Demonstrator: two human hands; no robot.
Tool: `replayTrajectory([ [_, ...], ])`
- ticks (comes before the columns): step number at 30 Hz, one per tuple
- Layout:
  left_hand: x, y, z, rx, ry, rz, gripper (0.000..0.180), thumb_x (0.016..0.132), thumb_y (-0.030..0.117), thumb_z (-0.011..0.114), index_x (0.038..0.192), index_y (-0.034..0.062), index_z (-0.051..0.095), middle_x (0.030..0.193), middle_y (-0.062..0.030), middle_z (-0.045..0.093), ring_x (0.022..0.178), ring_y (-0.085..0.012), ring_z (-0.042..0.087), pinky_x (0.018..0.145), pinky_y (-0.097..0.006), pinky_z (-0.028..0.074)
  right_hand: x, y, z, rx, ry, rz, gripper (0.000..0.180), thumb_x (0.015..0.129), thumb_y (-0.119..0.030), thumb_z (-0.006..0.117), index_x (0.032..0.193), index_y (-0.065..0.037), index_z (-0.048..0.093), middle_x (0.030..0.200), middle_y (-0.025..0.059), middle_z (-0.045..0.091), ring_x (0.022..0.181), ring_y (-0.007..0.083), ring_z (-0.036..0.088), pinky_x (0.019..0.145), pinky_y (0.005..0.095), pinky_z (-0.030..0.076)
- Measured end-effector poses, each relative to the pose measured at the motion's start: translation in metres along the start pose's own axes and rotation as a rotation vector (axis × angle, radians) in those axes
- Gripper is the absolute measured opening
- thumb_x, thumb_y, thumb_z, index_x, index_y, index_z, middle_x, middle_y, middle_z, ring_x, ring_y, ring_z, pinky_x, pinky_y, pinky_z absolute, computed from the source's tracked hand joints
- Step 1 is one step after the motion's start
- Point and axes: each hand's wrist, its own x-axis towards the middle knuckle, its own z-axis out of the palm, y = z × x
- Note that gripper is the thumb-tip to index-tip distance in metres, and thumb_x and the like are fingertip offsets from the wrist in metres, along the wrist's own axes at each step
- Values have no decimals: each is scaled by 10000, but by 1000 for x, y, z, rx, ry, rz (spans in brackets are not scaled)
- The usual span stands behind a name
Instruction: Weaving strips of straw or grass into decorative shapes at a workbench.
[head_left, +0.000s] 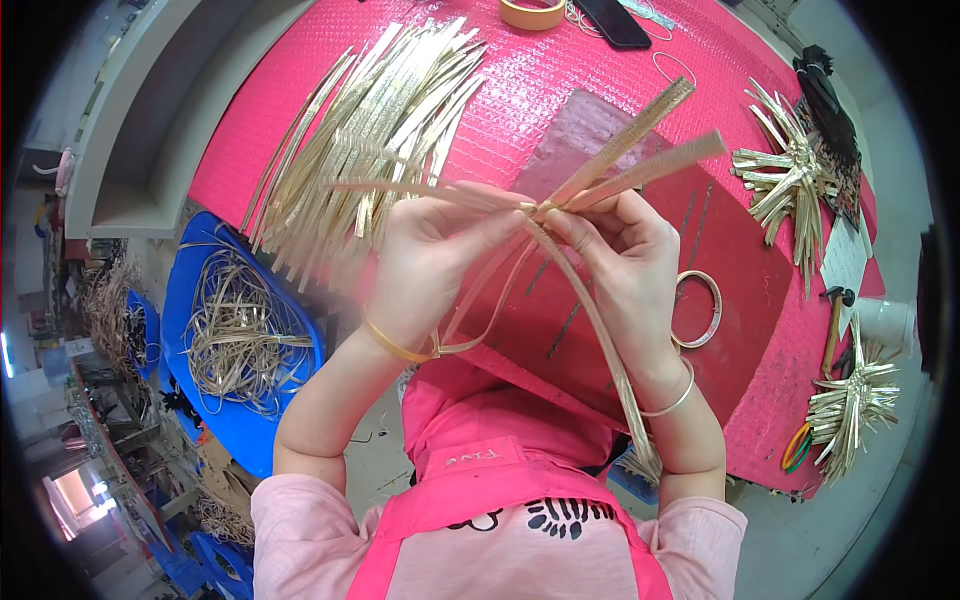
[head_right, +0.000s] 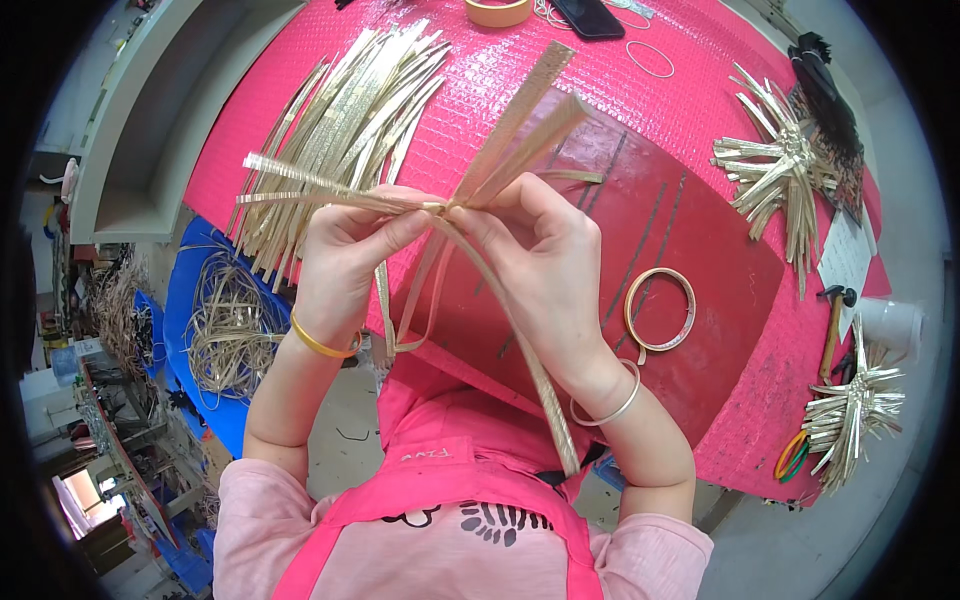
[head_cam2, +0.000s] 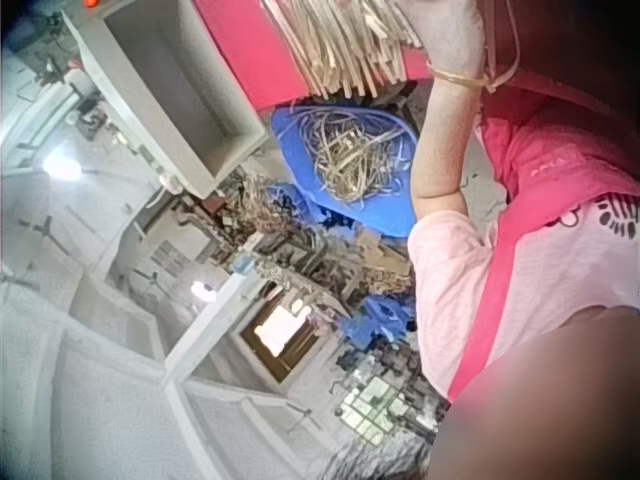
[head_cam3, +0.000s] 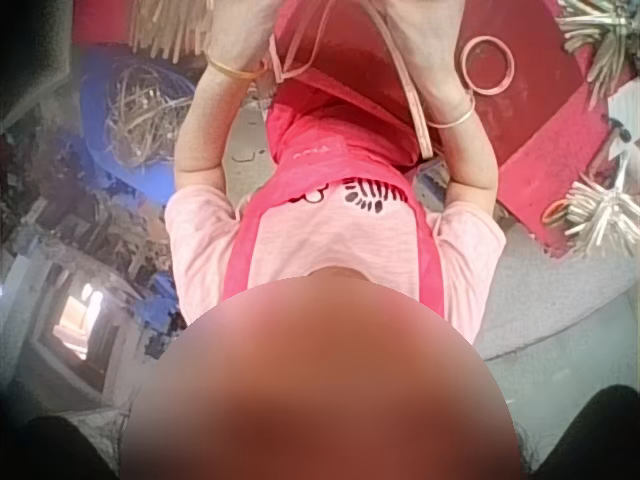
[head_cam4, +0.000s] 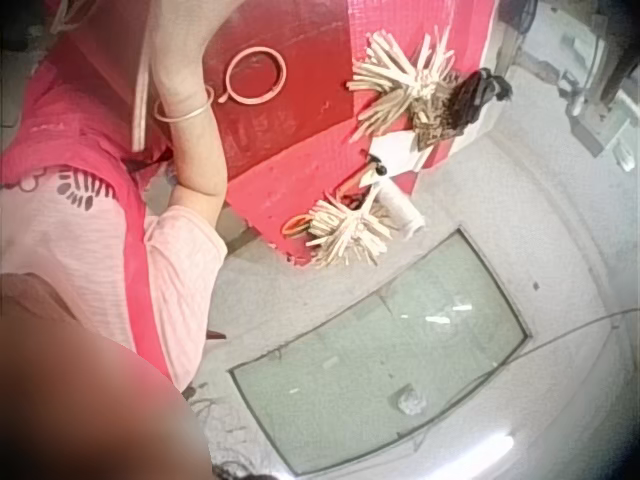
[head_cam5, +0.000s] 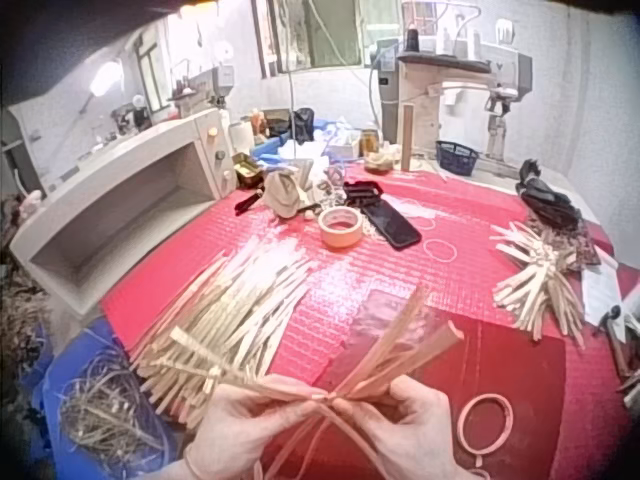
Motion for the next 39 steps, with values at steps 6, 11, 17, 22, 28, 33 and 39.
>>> replayTrajectory([
  [6, -5, -1, 0, -79, 2, -5, 152, 765, 19, 558, 902, -36, 598, 841, -79, 610, 776, -113, 558, 704, -228, 443, 3, 6, 5, 25, -14, 46, 85, 733, -54, 620, 745, 12, 568, 692, 23, 588, 644, 51, 529, 588, 187, 425],
  [11, -8, -3, -2, 55, 11, 45, 159, 765, 20, 562, 911, -32, 598, 850, -77, 611, 779, -111, 560, 710, -223, 442, 2, 6, 6, -51, 12, -2, 116, 731, -77, 630, 755, 14, 563, 693, 23, 584, 636, 52, 529, 576, 183, 427],
  [17, -13, -7, 0, -97, 37, -7, 167, 754, 12, 572, 914, -32, 597, 852, -72, 613, 770, -101, 560, 705, -213, 437, -1, 5, 9, 4, 29, -5, 103, 737, -69, 621, 746, 13, 560, 696, 21, 582, 649, 54, 531, 568, 176, 425],
  [22, -13, -17, 12, -8, 220, 59, 131, 750, -6, 573, 877, -34, 592, 805, -71, 603, 743, -103, 556, 697, -219, 441, -2, 5, 10, -25, -16, -11, 88, 735, -39, 615, 786, 19, 573, 726, 33, 589, 663, 54, 533, 583, 175, 431],
  [28, -8, -32, 26, -13, 336, 247, 94, 758, -16, 553, 850, -35, 543, 799, -63, 564, 704, -105, 558, 618, -220, 451, -1, 7, 6, 153, 4, 131, 130, 721, -21, 622, 836, 22, 581, 752, 30, 599, 678, 60, 541, 623, 197, 445],
  [33, -6, -21, 27, 403, 375, 432, 87, 752, 0, 557, 836, -8, 538, 725, -102, 539, 633, -170, 562, 552, -238, 451, 8, 8, -1, -347, -6, -152, 162, 687, -7, 627, 838, 14, 572, 740, 56, 598, 661, 112, 564, 674, 266, 466],
  [39, 6, 20, -7, -387, -155, -433, 135, 810, 98, 511, 816, -37, 505, 614, -75, 547, 372, -45, 392, 335, -143, 281, 24, 3, -10, -782, -95, -1097, 171, 624, 3, 629, 779, -18, 560, 714, 67, 560, 634, 186, 558, 743, 371, 455],
])
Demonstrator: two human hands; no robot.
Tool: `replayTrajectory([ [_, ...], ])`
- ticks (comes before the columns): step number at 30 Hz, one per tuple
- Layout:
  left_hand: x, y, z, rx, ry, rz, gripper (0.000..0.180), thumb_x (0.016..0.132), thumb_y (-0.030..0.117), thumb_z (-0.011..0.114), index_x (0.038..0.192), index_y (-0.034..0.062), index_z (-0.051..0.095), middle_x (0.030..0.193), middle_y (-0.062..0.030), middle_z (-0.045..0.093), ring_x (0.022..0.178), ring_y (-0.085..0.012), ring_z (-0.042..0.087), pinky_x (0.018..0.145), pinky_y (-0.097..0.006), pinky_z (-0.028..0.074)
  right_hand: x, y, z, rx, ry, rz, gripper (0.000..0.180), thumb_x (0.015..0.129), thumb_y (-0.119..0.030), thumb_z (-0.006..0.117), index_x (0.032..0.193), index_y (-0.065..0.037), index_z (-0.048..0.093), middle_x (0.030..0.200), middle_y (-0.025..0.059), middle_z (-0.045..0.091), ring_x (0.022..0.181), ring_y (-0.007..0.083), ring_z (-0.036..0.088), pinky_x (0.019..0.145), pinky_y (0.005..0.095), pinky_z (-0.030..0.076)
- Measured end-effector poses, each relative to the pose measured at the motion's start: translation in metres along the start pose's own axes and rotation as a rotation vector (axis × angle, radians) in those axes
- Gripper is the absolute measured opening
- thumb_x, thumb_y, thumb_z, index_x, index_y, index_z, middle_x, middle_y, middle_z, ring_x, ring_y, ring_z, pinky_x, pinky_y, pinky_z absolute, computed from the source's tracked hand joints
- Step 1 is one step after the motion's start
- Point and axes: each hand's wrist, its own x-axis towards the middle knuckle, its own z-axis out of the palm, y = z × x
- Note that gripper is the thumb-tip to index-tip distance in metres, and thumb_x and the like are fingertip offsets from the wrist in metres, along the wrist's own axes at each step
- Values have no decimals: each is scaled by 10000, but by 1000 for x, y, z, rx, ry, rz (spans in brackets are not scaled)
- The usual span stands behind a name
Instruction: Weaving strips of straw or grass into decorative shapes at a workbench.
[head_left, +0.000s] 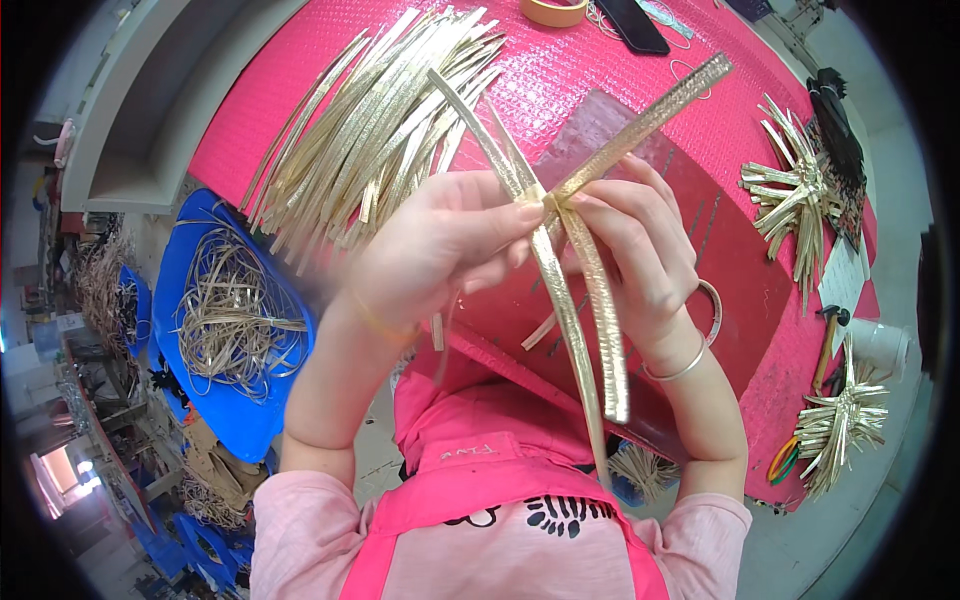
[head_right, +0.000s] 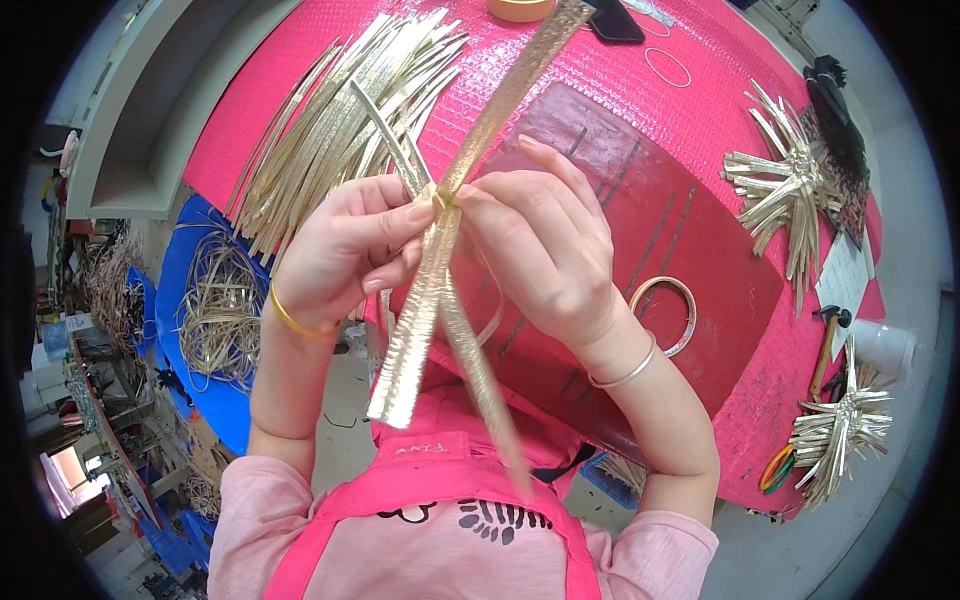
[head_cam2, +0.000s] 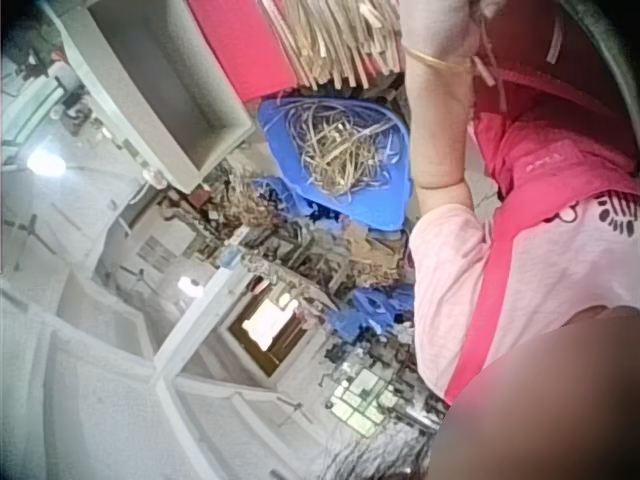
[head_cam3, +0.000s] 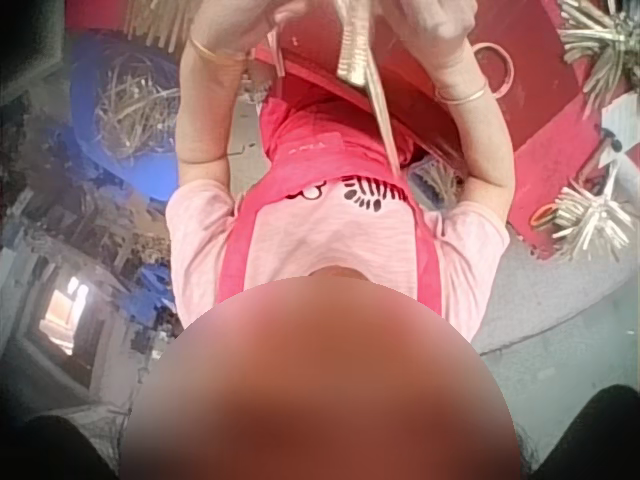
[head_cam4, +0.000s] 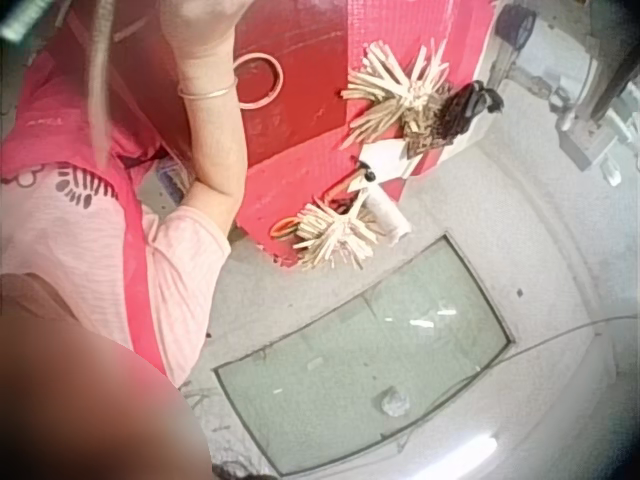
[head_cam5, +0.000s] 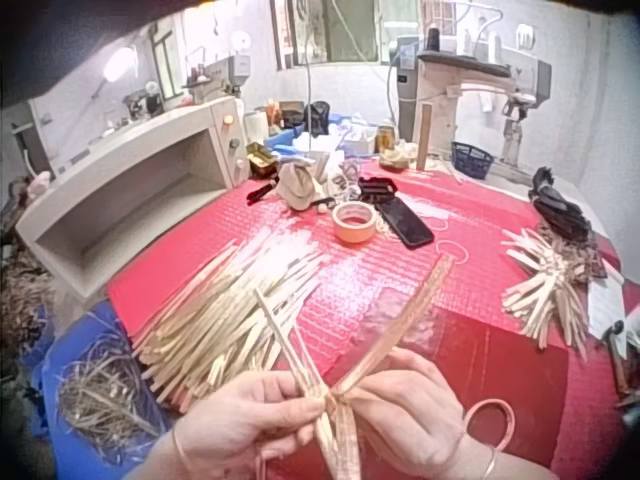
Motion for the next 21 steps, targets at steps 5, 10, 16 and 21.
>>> replayTrajectory([
  [5, -1, -1, -2, 25, -8, 25, 126, 804, 91, 518, 796, -34, 506, 572, -61, 530, 349, -45, 372, 322, -142, 267, 3, -23, -3, 402, -62, 648, 75, 695, 5, 608, 765, 13, 582, 666, 95, 585, 600, 122, 556, 536, 211, 423],
  [10, 0, -17, 3, 299, 158, 321, 146, 791, 116, 561, 832, -24, 560, 620, -30, 542, 436, -38, 431, 369, -159, 284, 0, -30, -6, 793, -13, 1081, 123, 748, -37, 576, 838, 45, 585, 726, 81, 609, 684, 69, 544, 614, 208, 429],
  [16, 9, -13, -5, 1422, 58, 1170, 247, 618, -24, 614, 856, -44, 552, 734, -141, 576, 616, -260, 584, 534, -287, 470, 10, -12, -19, 683, -277, 1135, 122, 779, -56, 521, 819, 55, 549, 700, 59, 560, 663, 96, 523, 627, 223, 418],
  [21, 9, -5, 0, 1468, 183, 1189, 179, 697, 57, 558, 867, 4, 532, 624, -94, 503, 529, -216, 541, 449, -311, 415, 19, 1, -27, 1461, -317, 1374, 195, 827, -159, 508, 915, 15, 520, 717, 1, 497, 637, 72, 462, 581, 184, 373],
])
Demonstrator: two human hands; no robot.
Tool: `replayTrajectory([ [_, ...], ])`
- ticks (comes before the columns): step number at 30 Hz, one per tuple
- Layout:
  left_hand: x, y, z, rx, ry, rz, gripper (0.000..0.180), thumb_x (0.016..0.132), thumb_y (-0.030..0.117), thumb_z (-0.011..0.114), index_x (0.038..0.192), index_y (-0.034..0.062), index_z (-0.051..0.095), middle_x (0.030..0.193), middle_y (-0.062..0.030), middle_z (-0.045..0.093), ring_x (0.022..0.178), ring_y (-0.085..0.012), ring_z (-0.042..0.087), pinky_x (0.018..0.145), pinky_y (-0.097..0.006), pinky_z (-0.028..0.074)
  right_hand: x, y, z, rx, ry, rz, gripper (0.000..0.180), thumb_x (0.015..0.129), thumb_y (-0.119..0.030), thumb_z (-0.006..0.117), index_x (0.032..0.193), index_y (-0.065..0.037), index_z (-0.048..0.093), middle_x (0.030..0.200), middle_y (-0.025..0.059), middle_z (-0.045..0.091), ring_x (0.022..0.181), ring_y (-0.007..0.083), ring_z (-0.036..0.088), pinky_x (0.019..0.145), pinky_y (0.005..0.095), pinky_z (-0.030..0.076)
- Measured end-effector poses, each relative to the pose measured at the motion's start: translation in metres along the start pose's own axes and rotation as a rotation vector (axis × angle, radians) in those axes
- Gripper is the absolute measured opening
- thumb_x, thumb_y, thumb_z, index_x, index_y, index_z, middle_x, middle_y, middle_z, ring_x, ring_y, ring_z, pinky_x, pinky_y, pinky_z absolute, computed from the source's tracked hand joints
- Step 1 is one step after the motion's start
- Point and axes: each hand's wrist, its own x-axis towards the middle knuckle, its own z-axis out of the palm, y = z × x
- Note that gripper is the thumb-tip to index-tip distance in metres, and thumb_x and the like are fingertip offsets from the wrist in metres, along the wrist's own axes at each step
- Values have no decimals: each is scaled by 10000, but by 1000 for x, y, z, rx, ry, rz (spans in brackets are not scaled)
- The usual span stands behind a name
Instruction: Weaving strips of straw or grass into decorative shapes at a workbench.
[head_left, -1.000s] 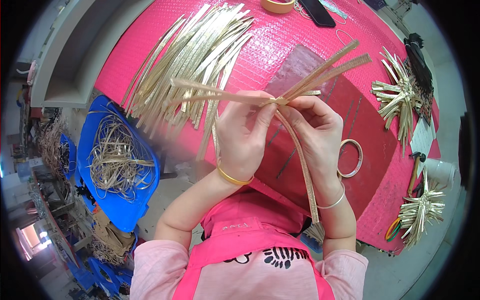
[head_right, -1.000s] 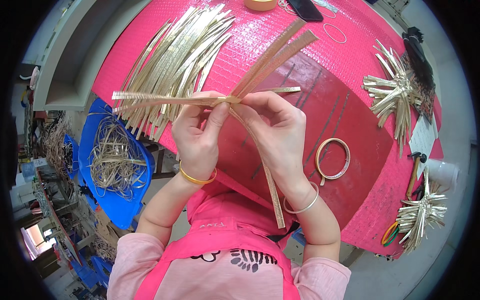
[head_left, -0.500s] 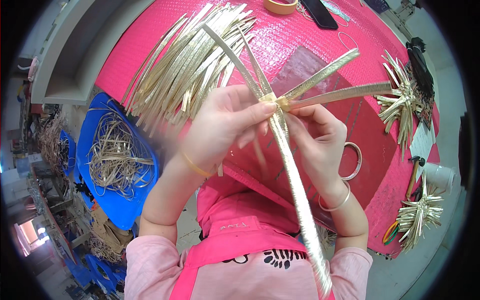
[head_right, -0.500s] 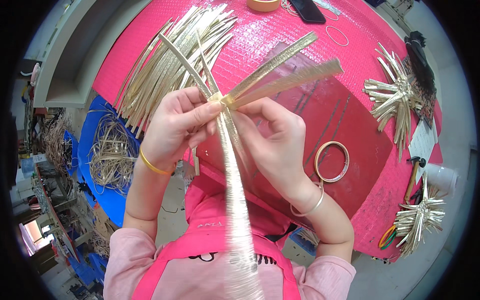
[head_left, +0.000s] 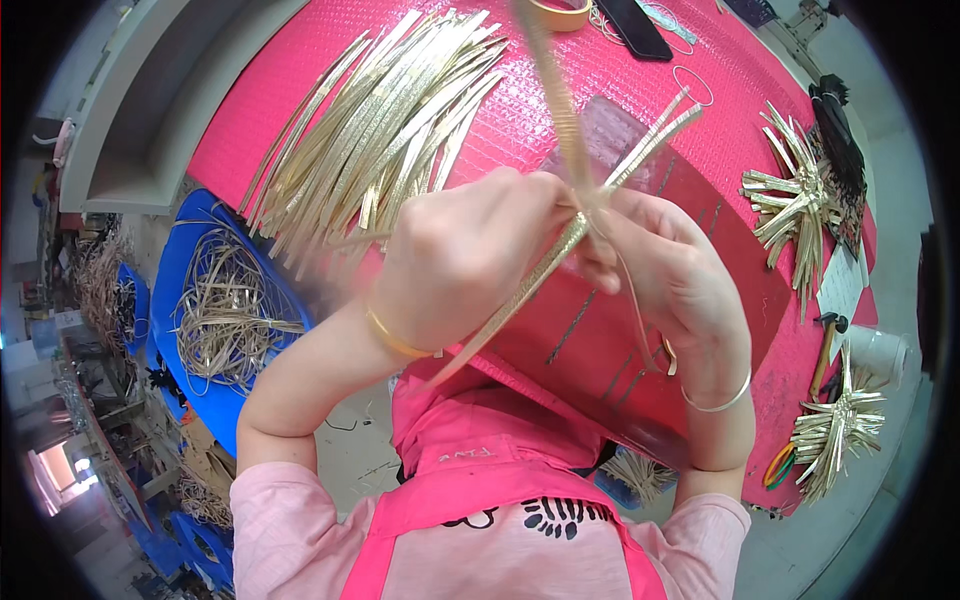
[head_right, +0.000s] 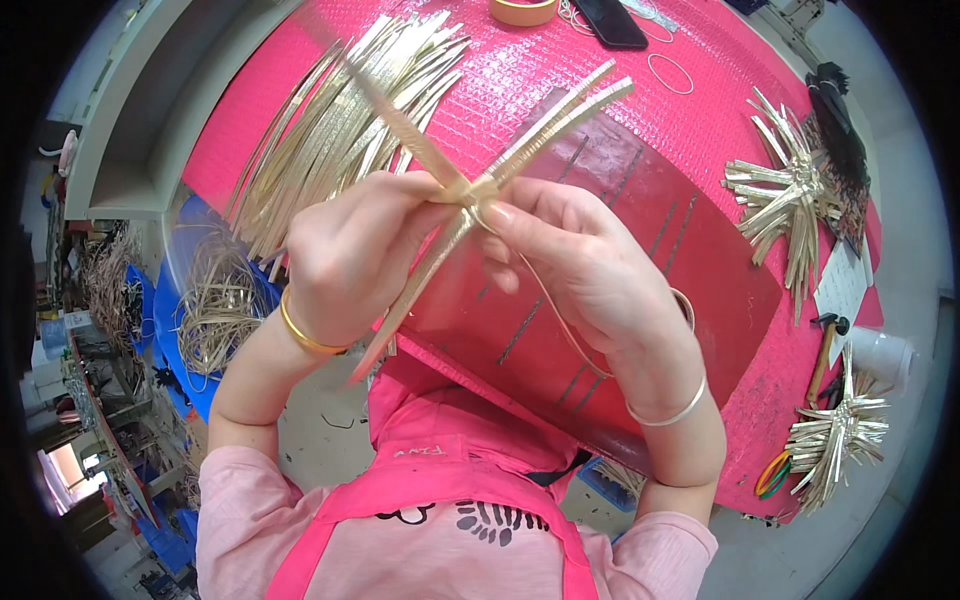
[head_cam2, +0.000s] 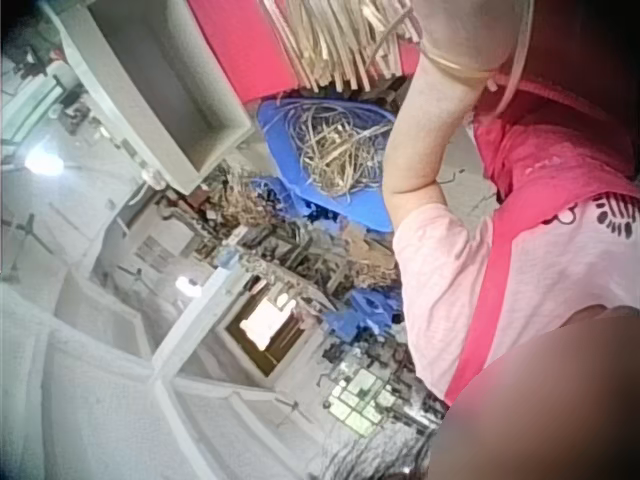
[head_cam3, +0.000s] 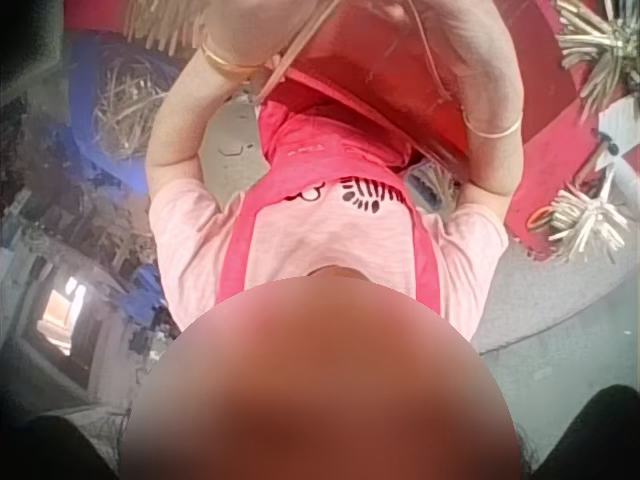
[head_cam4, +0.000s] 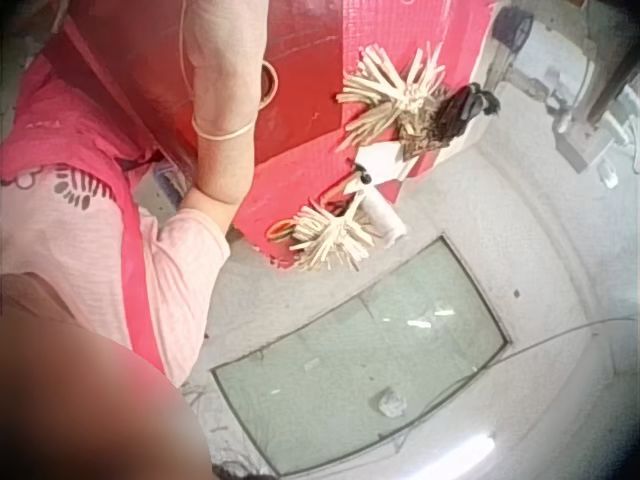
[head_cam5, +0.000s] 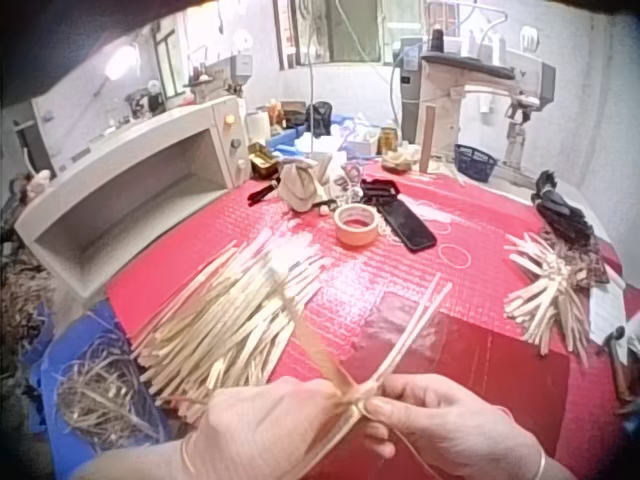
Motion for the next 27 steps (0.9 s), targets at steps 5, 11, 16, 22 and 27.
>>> replayTrajectory([
  [5, -1, 7, 1, -763, -130, -786, 149, 794, 93, 527, 860, -38, 555, 647, -92, 573, 498, -142, 550, 410, -220, 400, 15, 34, 4, -675, 380, -488, 139, 798, -122, 542, 840, 7, 513, 712, 37, 524, 660, 95, 497, 609, 204, 389],
  [11, -7, 3, 2, -1313, -137, -1117, 183, 816, 114, 516, 871, -59, 545, 667, -106, 580, 506, -129, 560, 444, -198, 446, 11, 45, 8, -644, 473, -523, 74, 771, -38, 553, 811, 8, 512, 674, 75, 562, 587, 119, 546, 535, 222, 417],
  [16, -14, 7, 7, -1274, -20, -1154, 191, 797, 97, 537, 899, -64, 537, 705, -118, 584, 548, -147, 575, 516, -218, 484, 12, 47, 8, -828, 468, -728, 82, 745, 10, 567, 808, 10, 514, 652, 92, 564, 580, 112, 569, 499, 225, 423],
  [22, -22, 11, 10, -1227, 91, -1090, 181, 769, 79, 564, 876, -65, 543, 671, -94, 566, 454, -96, 489, 406, -179, 379, 12, 32, 2, -770, 421, -567, 88, 724, -18, 591, 801, 14, 563, 659, 73, 563, 564, 105, 545, 507, 223, 418],
  [27, -17, 5, 2, -1241, -86, -1130, 134, 775, 75, 539, 826, -49, 538, 602, -43, 508, 373, -33, 345, 332, -148, 225, 6, 10, -5, -1087, 281, -580, 97, 653, -28, 634, 742, 7, 617, 676, 69, 568, 550, 87, 510, 495, 217, 401],
])
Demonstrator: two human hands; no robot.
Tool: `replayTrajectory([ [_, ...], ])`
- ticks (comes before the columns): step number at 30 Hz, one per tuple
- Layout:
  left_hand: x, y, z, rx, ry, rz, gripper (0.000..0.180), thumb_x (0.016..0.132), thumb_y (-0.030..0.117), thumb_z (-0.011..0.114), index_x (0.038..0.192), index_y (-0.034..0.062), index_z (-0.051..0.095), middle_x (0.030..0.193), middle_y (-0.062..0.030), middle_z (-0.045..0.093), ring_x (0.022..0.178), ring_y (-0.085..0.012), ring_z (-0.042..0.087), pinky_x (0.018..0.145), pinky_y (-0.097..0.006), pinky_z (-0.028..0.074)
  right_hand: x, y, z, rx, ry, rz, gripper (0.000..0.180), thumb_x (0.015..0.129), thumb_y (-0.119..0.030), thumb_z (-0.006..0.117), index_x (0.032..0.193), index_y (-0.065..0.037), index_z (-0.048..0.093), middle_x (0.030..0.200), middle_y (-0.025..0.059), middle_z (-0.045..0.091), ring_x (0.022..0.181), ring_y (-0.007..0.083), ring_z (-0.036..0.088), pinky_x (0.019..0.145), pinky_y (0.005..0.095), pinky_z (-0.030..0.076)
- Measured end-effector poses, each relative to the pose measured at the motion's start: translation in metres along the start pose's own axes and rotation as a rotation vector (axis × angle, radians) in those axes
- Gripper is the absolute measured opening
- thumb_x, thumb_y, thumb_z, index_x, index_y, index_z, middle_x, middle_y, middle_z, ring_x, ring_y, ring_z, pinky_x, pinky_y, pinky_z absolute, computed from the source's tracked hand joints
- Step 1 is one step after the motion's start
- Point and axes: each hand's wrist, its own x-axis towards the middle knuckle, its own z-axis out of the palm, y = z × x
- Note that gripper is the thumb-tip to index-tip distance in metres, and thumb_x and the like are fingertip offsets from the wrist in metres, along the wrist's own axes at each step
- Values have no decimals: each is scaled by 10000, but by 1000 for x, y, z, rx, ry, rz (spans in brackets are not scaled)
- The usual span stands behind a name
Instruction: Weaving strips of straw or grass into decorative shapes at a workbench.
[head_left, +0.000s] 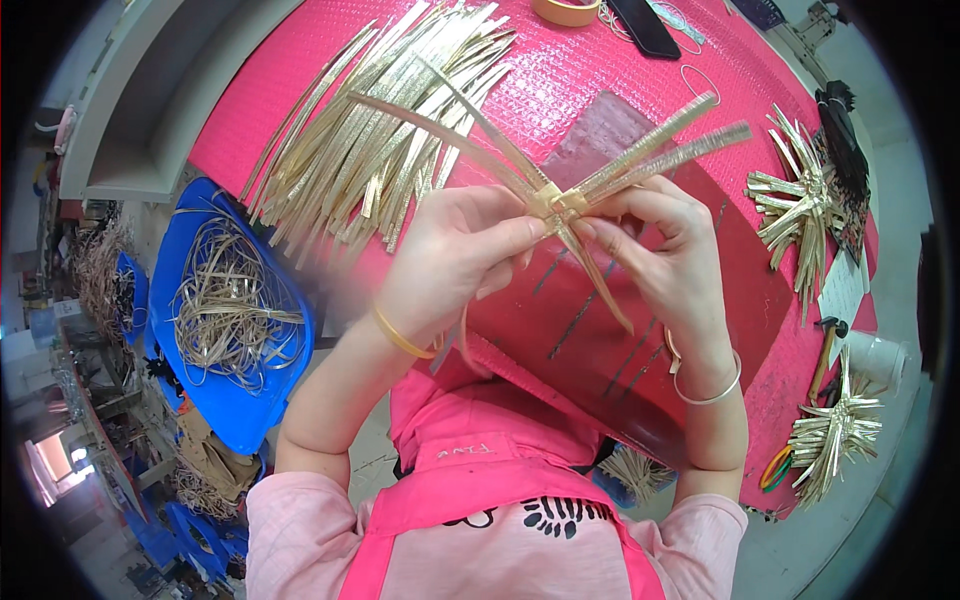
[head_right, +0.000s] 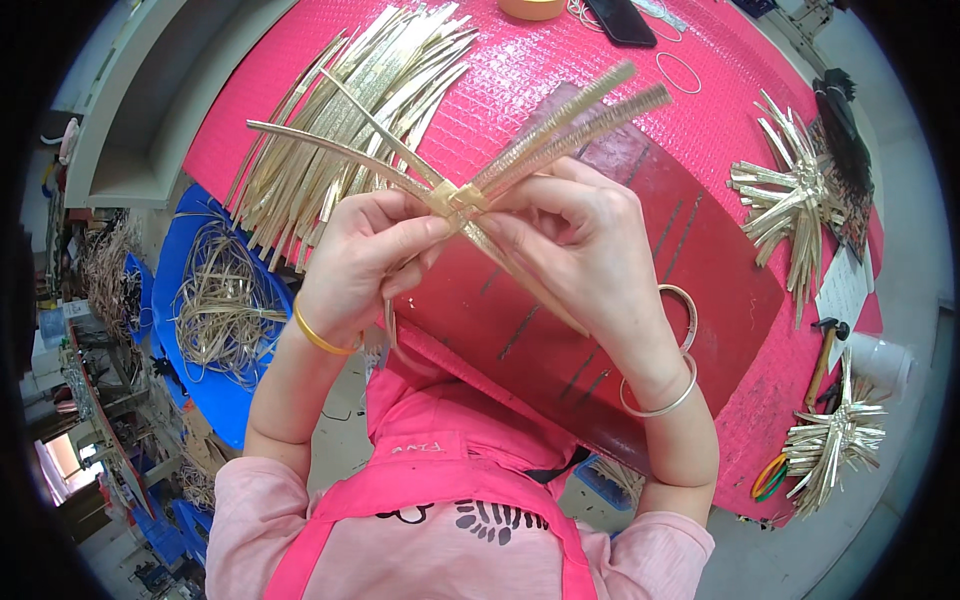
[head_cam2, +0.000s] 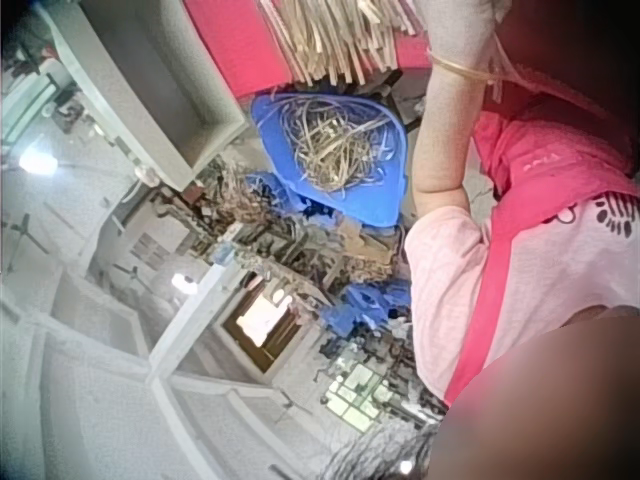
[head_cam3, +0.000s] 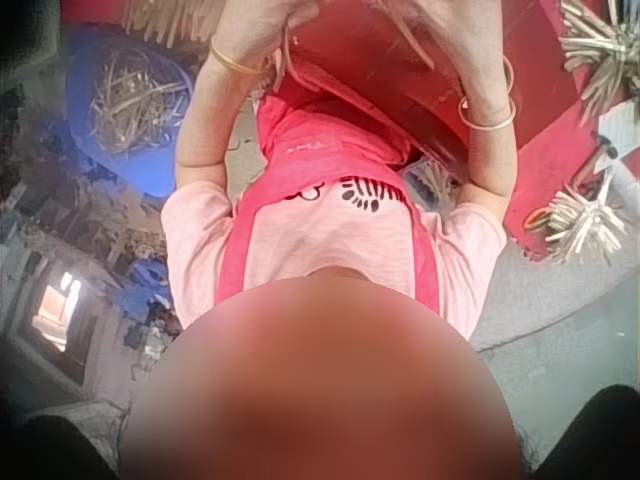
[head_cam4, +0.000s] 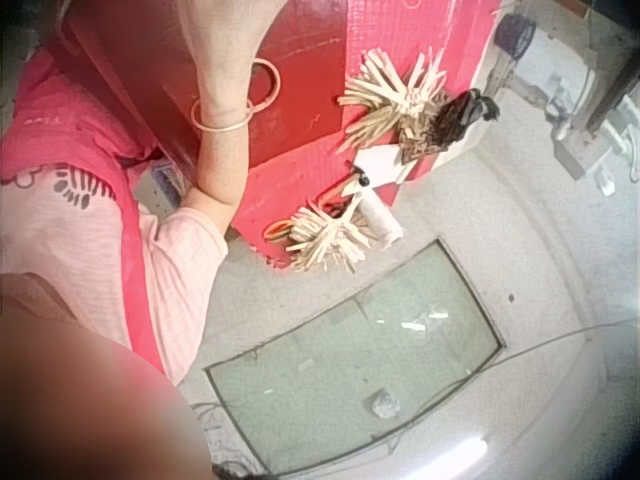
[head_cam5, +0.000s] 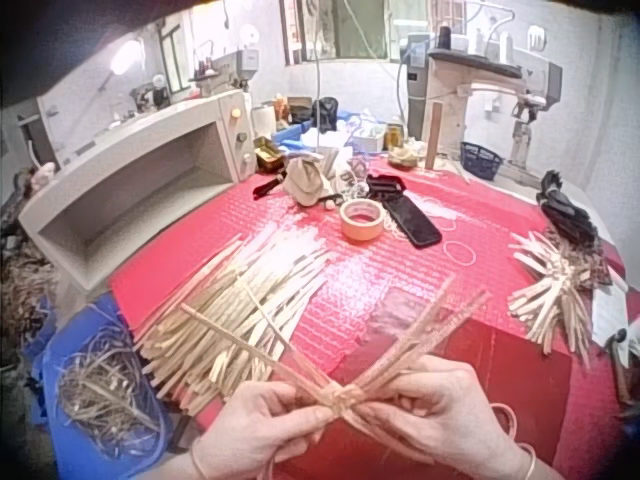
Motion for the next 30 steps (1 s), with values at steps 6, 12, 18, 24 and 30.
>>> replayTrajectory([
  [6, 7, 8, -8, -150, -154, -146, 139, 778, 88, 536, 827, -42, 539, 594, -41, 508, 363, -18, 333, 320, -138, 225, -16, -9, 19, 237, 58, 190, 84, 723, -33, 612, 777, 31, 608, 644, 67, 601, 581, 66, 560, 508, 198, 442],
  [12, -1, 2, 3, -5, 7, 130, 116, 776, 67, 545, 814, -42, 542, 625, -65, 547, 380, -46, 411, 332, -141, 276, -18, -14, 25, 714, 88, 333, 116, 744, -55, 601, 808, 41, 605, 690, 73, 616, 603, 68, 565, 529, 193, 447],
  [18, -6, 6, 5, 39, 2, 92, 178, 795, 80, 536, 908, -55, 562, 689, -79, 585, 522, -86, 527, 441, -180, 395, -17, -9, 29, 621, 152, 295, 118, 724, -49, 624, 795, 40, 594, 689, 69, 620, 617, 57, 557, 513, 188, 435],
  [24, 1, 7, -1, 489, 41, 407, 220, 768, 21, 550, 962, -79, 529, 756, -129, 593, 599, -164, 579, 551, -230, 474, -17, -3, 28, -106, 251, -52, 85, 683, -19, 630, 708, 7, 553, 592, 76, 540, 495, 132, 536, 431, 245, 397],
  [30, 1, 12, -2, -65, -111, 69, 182, 731, 34, 598, 877, -72, 574, 775, -120, 603, 651, -152, 592, 558, -231, 486, -14, -6, 35, -278, 353, -232, 111, 675, -29, 628, 664, -16, 518, 557, 91, 488, 450, 205, 498, 404, 290, 374],
])
